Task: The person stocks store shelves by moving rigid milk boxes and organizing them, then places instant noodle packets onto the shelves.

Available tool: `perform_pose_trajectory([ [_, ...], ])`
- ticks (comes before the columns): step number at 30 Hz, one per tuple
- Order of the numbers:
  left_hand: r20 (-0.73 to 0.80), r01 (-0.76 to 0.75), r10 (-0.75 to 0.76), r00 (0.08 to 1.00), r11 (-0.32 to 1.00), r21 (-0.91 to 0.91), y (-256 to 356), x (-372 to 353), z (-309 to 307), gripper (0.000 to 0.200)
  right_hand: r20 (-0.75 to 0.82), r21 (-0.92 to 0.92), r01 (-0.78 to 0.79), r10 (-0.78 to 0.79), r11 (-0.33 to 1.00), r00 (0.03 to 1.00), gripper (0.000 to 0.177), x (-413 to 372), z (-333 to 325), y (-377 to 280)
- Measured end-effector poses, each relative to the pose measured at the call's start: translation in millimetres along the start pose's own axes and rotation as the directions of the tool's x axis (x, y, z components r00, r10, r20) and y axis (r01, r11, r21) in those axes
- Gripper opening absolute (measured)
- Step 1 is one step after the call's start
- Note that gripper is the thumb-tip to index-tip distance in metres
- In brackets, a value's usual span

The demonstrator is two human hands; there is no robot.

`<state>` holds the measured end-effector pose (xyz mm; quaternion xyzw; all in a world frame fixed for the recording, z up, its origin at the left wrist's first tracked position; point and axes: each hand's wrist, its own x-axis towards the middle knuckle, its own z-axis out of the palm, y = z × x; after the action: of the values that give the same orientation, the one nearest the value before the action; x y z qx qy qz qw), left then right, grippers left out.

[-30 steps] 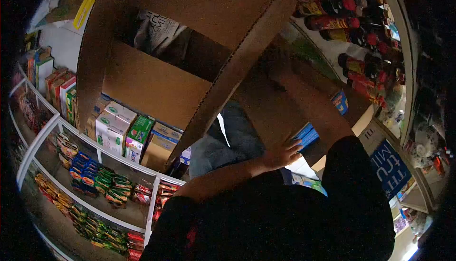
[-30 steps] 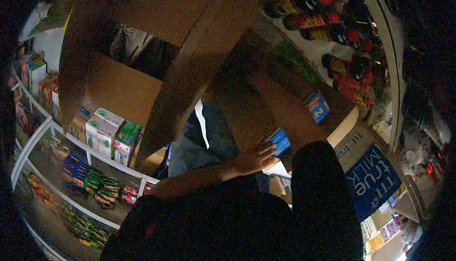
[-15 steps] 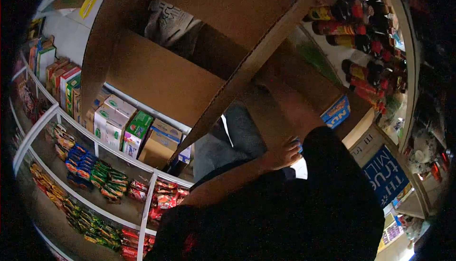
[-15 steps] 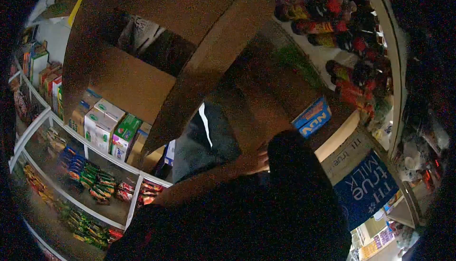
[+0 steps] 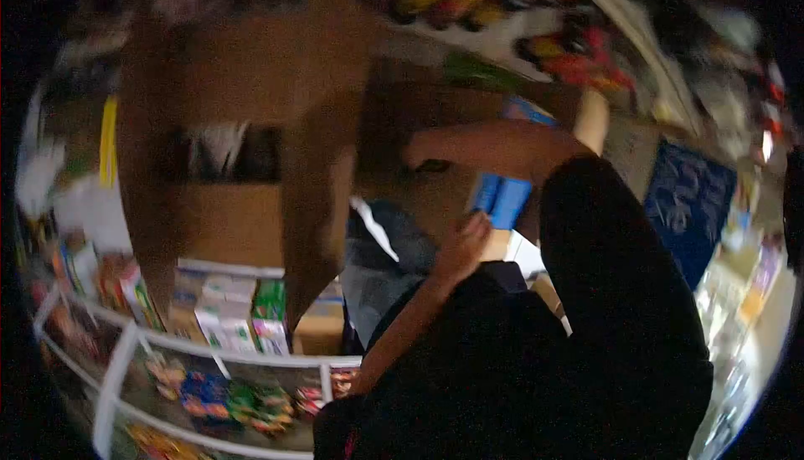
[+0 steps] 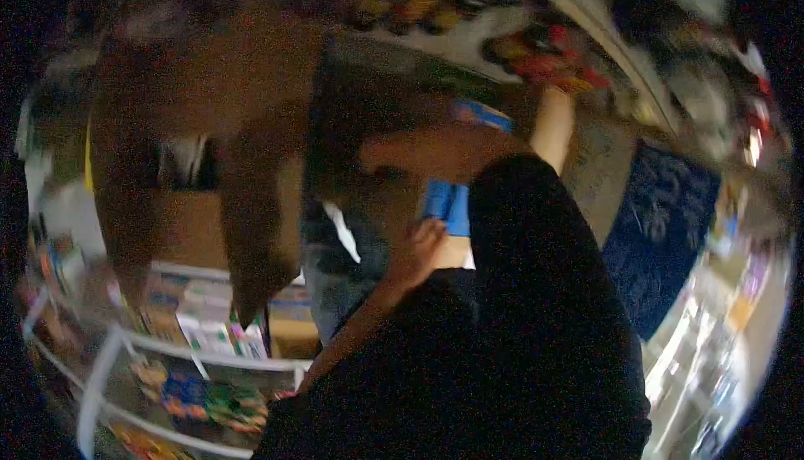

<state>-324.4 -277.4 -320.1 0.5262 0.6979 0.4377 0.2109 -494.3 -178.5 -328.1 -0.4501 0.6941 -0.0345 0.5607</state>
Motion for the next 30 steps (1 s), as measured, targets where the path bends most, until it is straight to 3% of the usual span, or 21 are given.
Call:
perform_pose_trajectory([
  [2,0.066,0.027,-0.029,0.997,0.999,0.044,2.5,5.5,-28.3,0.027,0.0,0.069,-0.149,0.149,0.986,0.989,0.03,10.4,-25.3,-6.1],
  [4,0.067,0.073,-0.078,0.995,0.995,0.074,-8.6,1.8,-40.2,0.025,0.023,0.108,-0.294,0.294,0.95,0.956,0.03,-21.3,4.2,1.4],
  [5,0.079,0.113,-0.119,0.99,0.991,0.075,-16.1,-5.1,-41.9,0.023,-0.105,0.129,-0.278,0.291,0.952,0.951,0.028,-48.6,-9.1,-3.0],
  [6,0.13,0.108,-0.13,0.983,0.981,0.161,-15.0,-3.6,-60.6,0.024,-0.261,0.172,-0.329,0.365,0.929,0.894,0.029,-57.8,-13.8,-0.4],
  [7,0.112,0.085,-0.108,0.988,0.978,0.19,-20.7,-4.5,-72.8,0.025,-0.229,0.255,-0.427,0.483,0.867,0.845,0.029,-80.2,-33.0,-3.2],
  [9,0.089,0.11,-0.129,0.988,0.976,0.19,-24.2,-7.0,-98.2,0.021,-0.399,0.471,-0.431,0.622,0.77,0.674,0.031,-120.9,-46.0,-2.8],
  [10,0.077,0.112,-0.127,0.989,0.978,0.175,-25.9,-8.7,-102.2,0.022,-0.393,0.486,-0.446,0.644,0.751,0.656,0.031,-144.5,-41.5,-11.0],
  [12,0.135,0.035,-0.069,0.988,0.969,0.243,-26.1,-8.6,-108.3,0.023,-0.626,0.752,-0.129,0.762,0.646,0.165,0.037,-182.0,-18.1,-33.5],
  [14,0.189,-0.038,-0.021,0.982,0.954,0.299,-24.4,-9.6,-105.8,0.025,-0.49,0.858,0.03,0.835,0.513,-0.25,0.04,-193.2,17.4,-55.8],
  [16,0.225,0.093,-0.185,0.957,0.926,0.366,-23.1,-7.8,-99.8,0.034,-0.18,0.921,0.211,0.838,0.327,-0.515,0.04,-187.7,59.9,-75.9],
  [18,0.242,0.084,-0.209,0.948,0.893,0.442,-20.8,-7.1,-104.5,0.039,-0.039,0.869,0.342,0.738,0.358,-0.674,0.028,-151.0,109.5,-77.6],
  [20,0.241,0.085,-0.237,0.941,0.856,0.509,-15.0,-6.3,-112.0,0.043,0.097,0.819,0.546,0.894,0.179,-0.438,0.038,-131.6,128.1,-97.6],
  [21,0.287,0.1,-0.283,0.915,0.849,0.519,-13.9,-4.7,-117.8,0.046,0.137,0.692,0.709,0.94,0.135,-0.312,0.037,-130.2,120.1,-110.2],
  [22,0.323,0.121,-0.329,0.887,0.842,0.525,-12.7,-4.1,-116.7,0.049,0.038,0.711,0.649,0.907,0.27,-0.419,0.041,-93.3,135.9,-104.3],
  [23,0.308,0.129,-0.324,0.895,0.847,0.516,-10.9,-3.0,-118.5,0.049,0.115,0.663,0.72,0.923,0.204,-0.367,0.046,-85.3,129.7,-109.4],
  [24,0.316,0.149,-0.348,0.883,0.846,0.512,-10.6,-2.4,-122.1,0.05,0.172,0.725,0.679,0.923,0.118,-0.344,0.05,-95.0,116.8,-119.6],
  [25,0.329,0.167,-0.371,0.868,0.843,0.511,-10.5,-3.2,-126.5,0.05,0.141,0.66,0.707,0.883,0.252,-0.447,0.05,-68.9,126.6,-109.7],
  [27,0.339,0.18,-0.4,0.851,0.83,0.528,-11.5,-4.9,-136.6,0.049,0.2,0.337,0.926,0.948,0.171,-0.248,0.048,-54.1,130.7,-99.0],
  [30,0.33,0.236,-0.452,0.829,0.817,0.527,-12.9,-0.9,-139.6,0.051,0.096,0.311,0.908,0.941,0.281,-0.324,0.046,-48.1,129.0,-95.5],
])
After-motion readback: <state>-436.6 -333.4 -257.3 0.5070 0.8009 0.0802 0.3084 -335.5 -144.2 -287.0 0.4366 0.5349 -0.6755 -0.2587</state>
